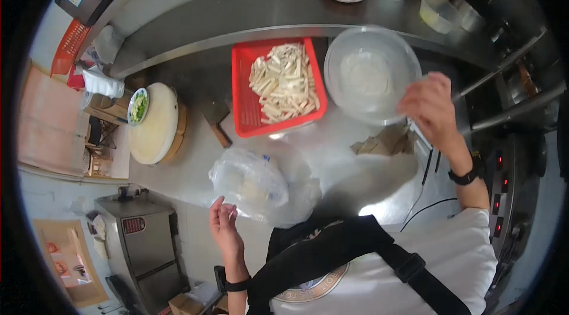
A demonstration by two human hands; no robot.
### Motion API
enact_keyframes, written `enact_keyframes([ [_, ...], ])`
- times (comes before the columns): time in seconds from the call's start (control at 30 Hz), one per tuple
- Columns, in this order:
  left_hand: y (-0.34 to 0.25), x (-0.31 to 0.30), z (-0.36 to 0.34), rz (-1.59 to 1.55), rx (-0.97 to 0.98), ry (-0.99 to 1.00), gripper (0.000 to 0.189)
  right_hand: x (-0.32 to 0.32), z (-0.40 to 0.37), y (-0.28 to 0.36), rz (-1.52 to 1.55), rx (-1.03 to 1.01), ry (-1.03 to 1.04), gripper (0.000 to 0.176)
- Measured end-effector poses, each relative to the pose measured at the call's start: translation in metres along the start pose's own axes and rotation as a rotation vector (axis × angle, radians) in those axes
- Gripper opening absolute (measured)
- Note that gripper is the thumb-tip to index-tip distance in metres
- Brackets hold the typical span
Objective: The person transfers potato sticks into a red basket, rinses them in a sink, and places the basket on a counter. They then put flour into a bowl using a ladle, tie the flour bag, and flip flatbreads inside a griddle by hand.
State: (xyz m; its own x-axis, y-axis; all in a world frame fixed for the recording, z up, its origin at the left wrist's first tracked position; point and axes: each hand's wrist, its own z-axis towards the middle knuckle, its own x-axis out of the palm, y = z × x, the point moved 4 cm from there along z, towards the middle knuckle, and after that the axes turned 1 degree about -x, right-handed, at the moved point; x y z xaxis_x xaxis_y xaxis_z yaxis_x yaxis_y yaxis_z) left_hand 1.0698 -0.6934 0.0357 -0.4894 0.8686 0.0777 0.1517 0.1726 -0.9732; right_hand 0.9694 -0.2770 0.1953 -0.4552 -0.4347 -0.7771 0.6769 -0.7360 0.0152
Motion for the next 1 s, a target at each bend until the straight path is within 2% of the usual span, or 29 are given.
enact_keyframes([
  [0.17,0.002,-0.011,-0.014,-0.008,-0.018,0.026,0.023,0.002,-0.022,0.060,0.107,-0.058,-0.025,0.016],
  [0.33,0.015,-0.026,-0.041,0.014,-0.062,-0.031,0.021,0.031,-0.033,0.072,0.181,-0.137,-0.056,0.017],
  [0.5,0.043,-0.048,-0.076,0.041,-0.168,-0.154,0.020,0.088,-0.054,0.075,0.379,0.021,0.028,0.016],
  [0.67,0.054,-0.062,-0.109,0.020,-0.213,-0.170,0.016,0.099,-0.059,0.090,0.397,0.046,0.033,0.015],
  [0.73,0.059,-0.072,-0.120,0.042,-0.228,-0.252,0.016,0.089,-0.056,0.084,0.297,0.040,0.003,0.015],
  [0.8,0.074,-0.088,-0.130,0.006,-0.206,-0.245,0.017,0.073,-0.052,0.076,0.339,0.108,-0.056,0.011],
  [0.9,0.098,-0.110,-0.132,-0.097,-0.157,-0.115,0.019,0.036,-0.043,0.046,0.070,0.188,-0.139,0.007],
  [0.97,0.123,-0.121,-0.136,-0.104,-0.319,-0.176,0.018,0.010,-0.032,0.017,-0.052,0.240,-0.165,0.007],
  [1.0,0.132,-0.121,-0.139,-0.152,-0.313,-0.178,0.018,-0.004,-0.021,-0.007,-0.129,0.285,-0.183,0.006],
])
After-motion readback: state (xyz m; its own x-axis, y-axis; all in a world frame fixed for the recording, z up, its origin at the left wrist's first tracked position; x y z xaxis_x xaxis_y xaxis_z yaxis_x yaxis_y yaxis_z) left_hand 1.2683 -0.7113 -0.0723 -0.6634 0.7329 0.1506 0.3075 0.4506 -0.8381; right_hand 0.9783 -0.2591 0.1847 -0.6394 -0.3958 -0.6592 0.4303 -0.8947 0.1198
